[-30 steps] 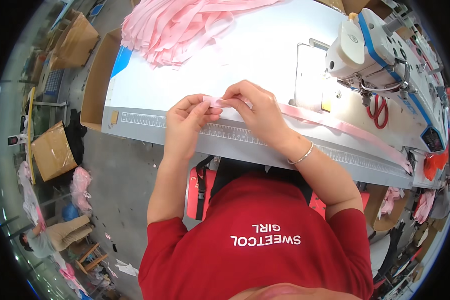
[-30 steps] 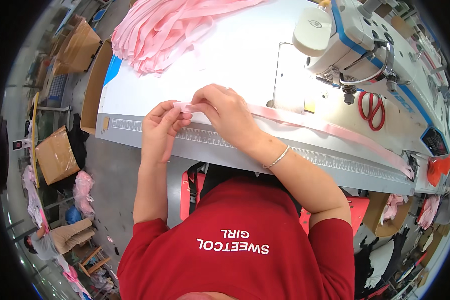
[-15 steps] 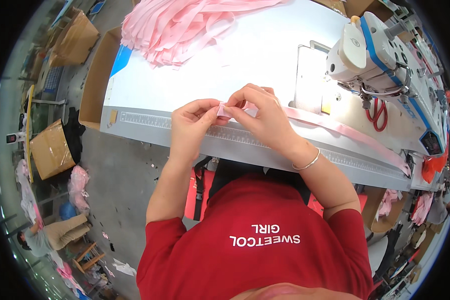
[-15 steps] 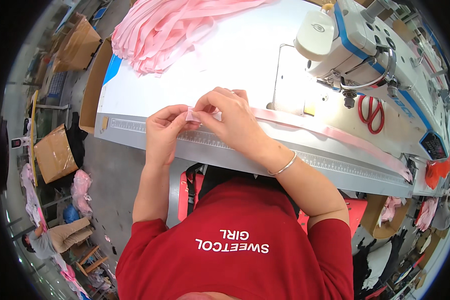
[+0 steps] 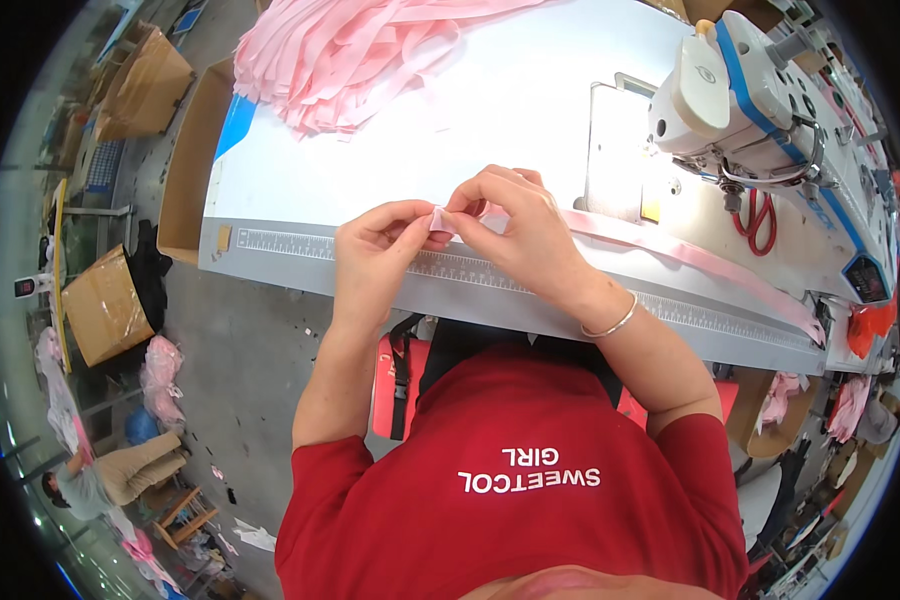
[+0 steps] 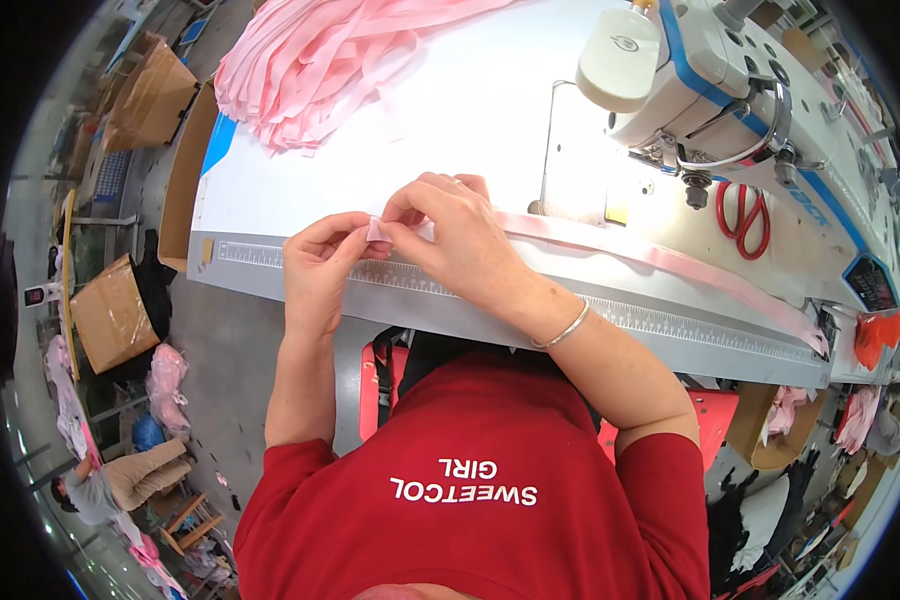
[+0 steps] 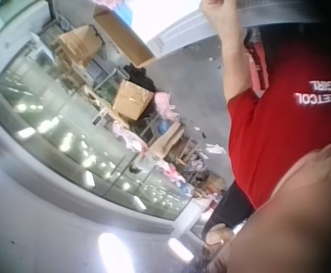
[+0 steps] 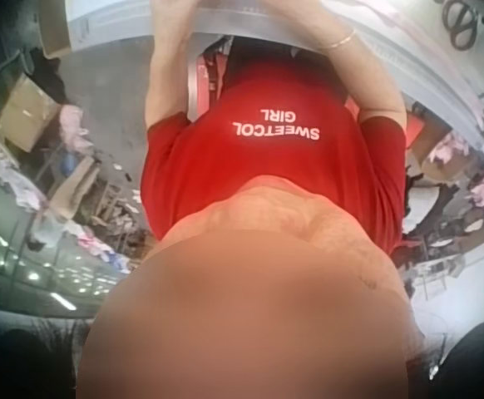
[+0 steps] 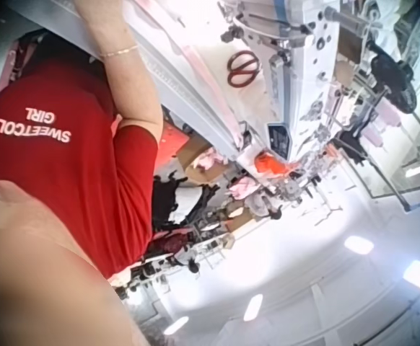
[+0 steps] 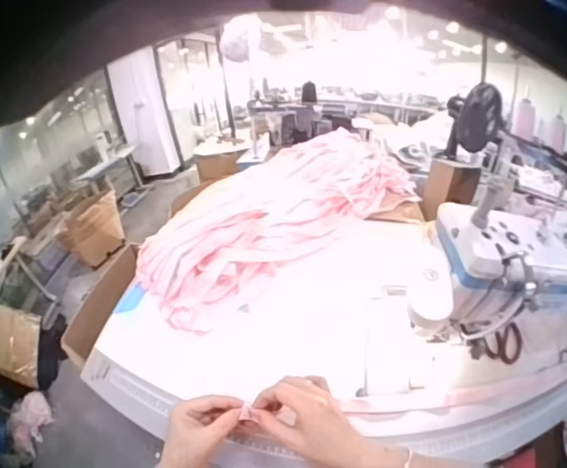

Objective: Sewing pink fabric straps using an industrial sewing machine.

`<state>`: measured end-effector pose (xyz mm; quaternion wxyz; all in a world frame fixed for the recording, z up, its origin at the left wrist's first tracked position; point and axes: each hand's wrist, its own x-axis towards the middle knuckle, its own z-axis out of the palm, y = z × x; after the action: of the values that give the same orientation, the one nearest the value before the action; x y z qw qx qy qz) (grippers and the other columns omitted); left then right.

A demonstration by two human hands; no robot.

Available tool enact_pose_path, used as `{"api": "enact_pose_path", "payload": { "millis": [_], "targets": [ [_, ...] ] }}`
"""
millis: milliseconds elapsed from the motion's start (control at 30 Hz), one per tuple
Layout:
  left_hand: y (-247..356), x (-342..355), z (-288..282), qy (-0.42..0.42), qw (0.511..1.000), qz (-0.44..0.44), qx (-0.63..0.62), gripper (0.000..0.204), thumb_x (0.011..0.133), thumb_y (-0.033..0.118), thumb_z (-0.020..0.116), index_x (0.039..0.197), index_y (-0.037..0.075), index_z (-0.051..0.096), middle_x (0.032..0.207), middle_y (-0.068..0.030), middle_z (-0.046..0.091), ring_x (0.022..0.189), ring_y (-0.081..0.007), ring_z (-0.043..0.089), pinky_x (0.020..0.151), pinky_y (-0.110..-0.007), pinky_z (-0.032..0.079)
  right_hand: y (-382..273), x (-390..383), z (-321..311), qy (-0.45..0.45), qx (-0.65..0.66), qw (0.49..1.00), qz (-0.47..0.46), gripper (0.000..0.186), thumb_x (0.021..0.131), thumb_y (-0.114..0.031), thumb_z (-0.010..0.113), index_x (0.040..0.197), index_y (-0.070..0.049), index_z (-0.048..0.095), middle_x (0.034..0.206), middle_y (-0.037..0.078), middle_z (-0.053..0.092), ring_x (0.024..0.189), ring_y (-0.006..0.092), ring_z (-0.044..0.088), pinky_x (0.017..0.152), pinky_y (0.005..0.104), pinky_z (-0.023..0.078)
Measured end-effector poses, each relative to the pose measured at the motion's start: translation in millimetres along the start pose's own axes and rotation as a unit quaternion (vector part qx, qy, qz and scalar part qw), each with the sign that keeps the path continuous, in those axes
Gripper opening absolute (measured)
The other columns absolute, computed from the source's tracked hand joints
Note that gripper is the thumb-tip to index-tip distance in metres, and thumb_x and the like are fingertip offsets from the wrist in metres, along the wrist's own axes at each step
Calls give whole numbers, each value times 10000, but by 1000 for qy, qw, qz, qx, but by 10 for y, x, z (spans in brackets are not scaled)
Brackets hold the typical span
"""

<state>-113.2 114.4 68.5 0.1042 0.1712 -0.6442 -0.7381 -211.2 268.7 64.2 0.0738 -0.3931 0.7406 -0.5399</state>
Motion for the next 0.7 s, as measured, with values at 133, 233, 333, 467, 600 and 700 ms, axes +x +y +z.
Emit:
{"api": "enact_pose_path", "payload": {
  "millis": [133,233,333,467,600,700],
  "targets": [
    [12,-14,-7,5,1000,-2,9,159,911,2,624,1029,-90,678,913,-128,709,811,-174,696,747,-274,578,5,1,8,0,0,1000,1,104,861,-172,688,835,-78,652,790,36,641,777,178,632,886,351,374],
    [39,-30,-14,2,1000,4,-2,152,905,-1,639,1024,-89,676,913,-120,709,814,-171,696,745,-272,577,-3,0,6,3,-8,1000,-4,85,856,-139,698,845,-68,652,786,22,648,758,158,633,893,318,390],
    [14,-40,-22,10,998,28,53,142,901,-7,649,1017,-86,675,912,-114,709,813,-162,694,746,-264,574,-9,10,15,-1,-3,1000,-1,97,854,-150,703,846,-68,652,809,24,654,780,168,635,895,326,392],
    [52,-25,-47,20,996,42,79,125,901,-8,656,1003,-77,680,906,-107,709,806,-149,688,734,-250,564,24,86,-27,-8,-17,998,-65,145,858,-196,713,856,-64,652,857,44,659,815,191,631,871,325,410],
    [67,10,-86,50,993,74,78,98,910,-7,645,989,-62,662,884,-79,684,789,-124,661,723,-239,544,126,187,-77,-109,59,989,-78,220,866,-234,714,861,-29,637,830,92,644,754,226,604,730,338,460],
    [79,36,-141,74,991,85,74,90,919,4,637,993,-46,645,868,-53,658,778,-108,632,722,-237,524,112,216,-165,-218,32,975,-23,266,872,-241,709,843,7,618,781,127,623,689,244,570,638,356,458]
  ]
}}
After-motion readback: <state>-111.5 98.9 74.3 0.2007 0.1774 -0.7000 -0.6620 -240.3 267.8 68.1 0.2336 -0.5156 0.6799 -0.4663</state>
